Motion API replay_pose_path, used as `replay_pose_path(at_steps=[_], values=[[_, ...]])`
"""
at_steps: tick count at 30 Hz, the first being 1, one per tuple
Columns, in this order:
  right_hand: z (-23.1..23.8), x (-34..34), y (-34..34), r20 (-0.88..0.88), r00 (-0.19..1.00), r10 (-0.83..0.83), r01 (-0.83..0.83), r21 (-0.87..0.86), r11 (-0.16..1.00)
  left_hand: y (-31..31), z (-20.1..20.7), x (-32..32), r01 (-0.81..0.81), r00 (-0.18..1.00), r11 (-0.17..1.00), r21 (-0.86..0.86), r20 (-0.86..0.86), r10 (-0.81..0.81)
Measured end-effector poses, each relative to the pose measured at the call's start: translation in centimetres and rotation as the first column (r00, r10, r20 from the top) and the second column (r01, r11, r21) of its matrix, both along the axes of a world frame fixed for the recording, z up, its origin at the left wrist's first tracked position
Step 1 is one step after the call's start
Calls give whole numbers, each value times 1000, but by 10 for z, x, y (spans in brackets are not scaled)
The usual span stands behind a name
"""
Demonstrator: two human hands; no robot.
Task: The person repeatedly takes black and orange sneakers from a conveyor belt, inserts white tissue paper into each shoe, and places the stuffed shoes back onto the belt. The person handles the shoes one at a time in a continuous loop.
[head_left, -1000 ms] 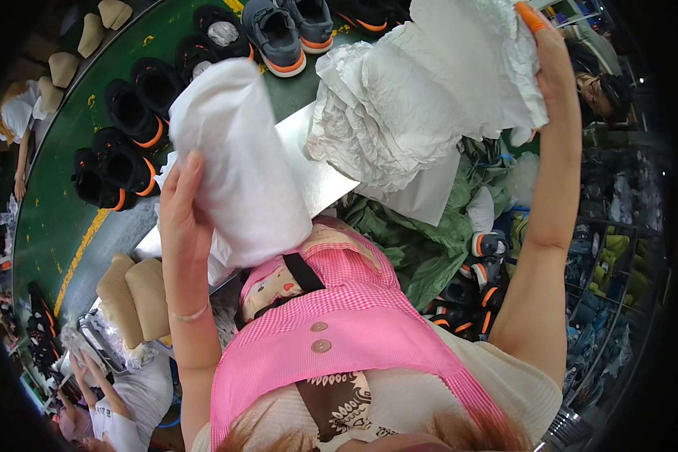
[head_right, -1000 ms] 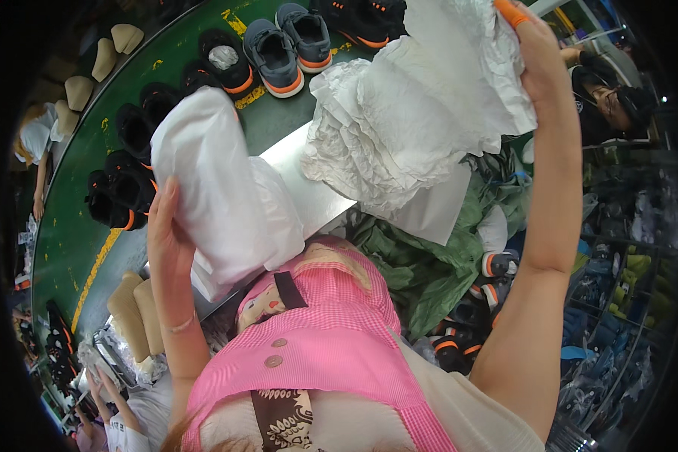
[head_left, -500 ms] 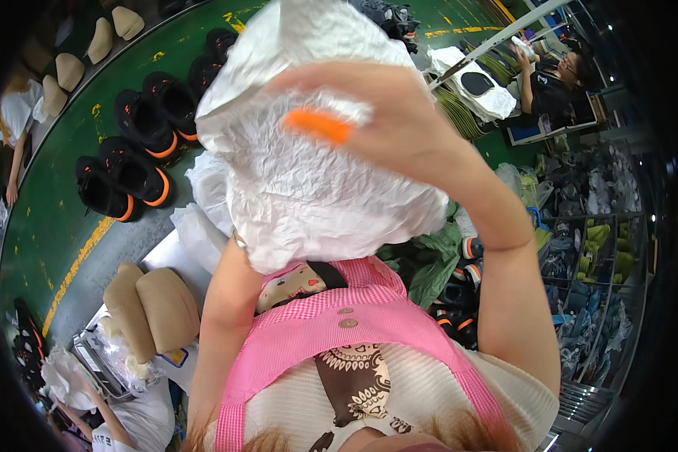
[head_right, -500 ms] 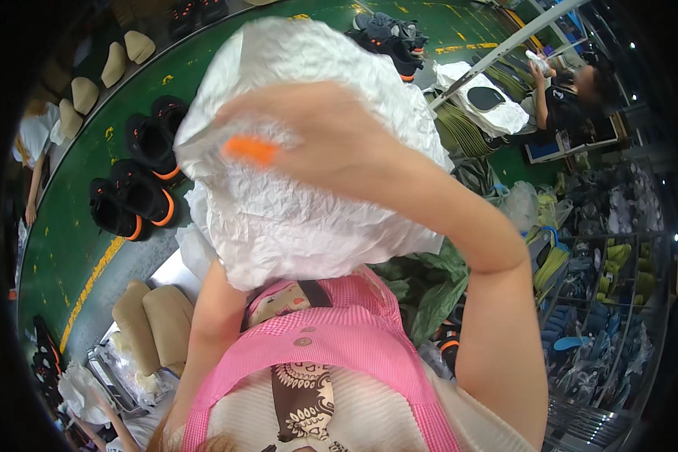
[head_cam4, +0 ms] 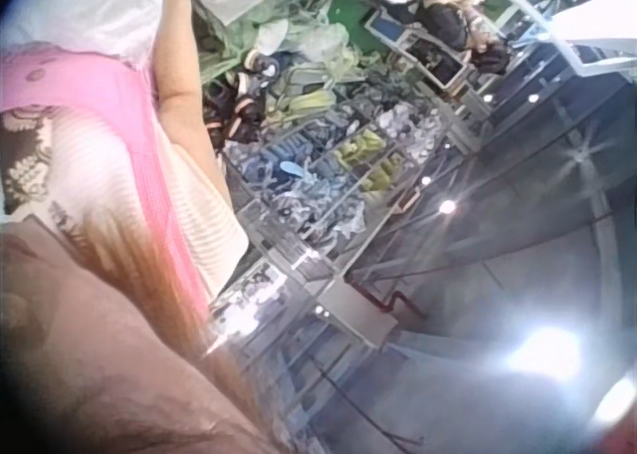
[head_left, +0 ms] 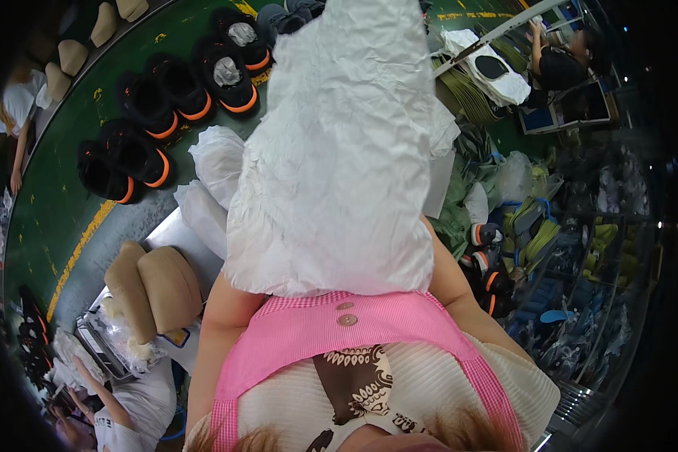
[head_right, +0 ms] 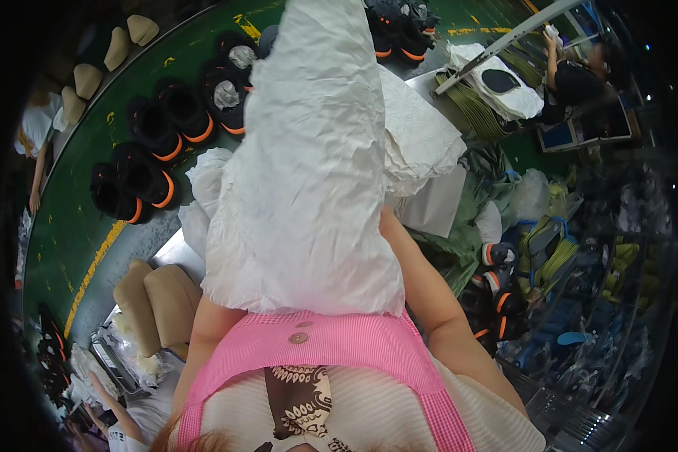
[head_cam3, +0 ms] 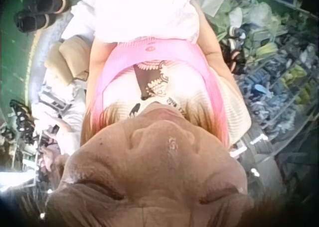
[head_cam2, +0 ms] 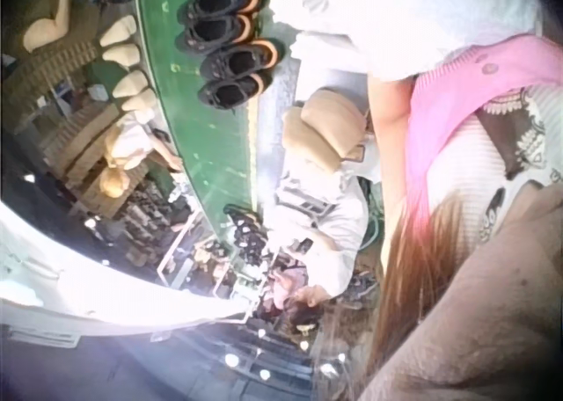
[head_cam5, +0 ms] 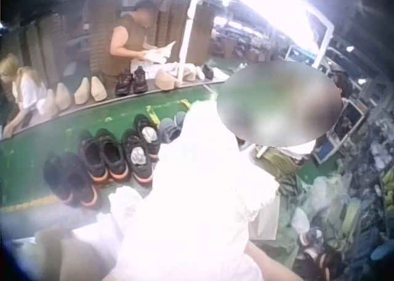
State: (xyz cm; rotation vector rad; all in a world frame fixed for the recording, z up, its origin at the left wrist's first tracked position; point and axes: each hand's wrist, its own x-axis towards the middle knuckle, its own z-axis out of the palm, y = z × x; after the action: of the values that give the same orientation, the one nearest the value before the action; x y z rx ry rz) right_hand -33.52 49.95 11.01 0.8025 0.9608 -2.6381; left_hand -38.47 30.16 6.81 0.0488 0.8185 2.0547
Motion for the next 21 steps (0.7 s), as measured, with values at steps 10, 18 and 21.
replay_pose_path(at_steps=[10, 18, 21], values=[[-48, 17, 35, -166, 980, 109, 54, 750, 659, 25, 12, -15, -3, 1000, 992, -127, -14, 1], [-5, 1, 140, -263, 964, -27, 263, 942, 207, 33, 37, -63, -124, 985, 950, -288, -154, 82], [45, 11, 235, -389, 902, -189, 421, 890, 175, 19, 46, -91, -361, 891, 829, -426, -419, 173]])
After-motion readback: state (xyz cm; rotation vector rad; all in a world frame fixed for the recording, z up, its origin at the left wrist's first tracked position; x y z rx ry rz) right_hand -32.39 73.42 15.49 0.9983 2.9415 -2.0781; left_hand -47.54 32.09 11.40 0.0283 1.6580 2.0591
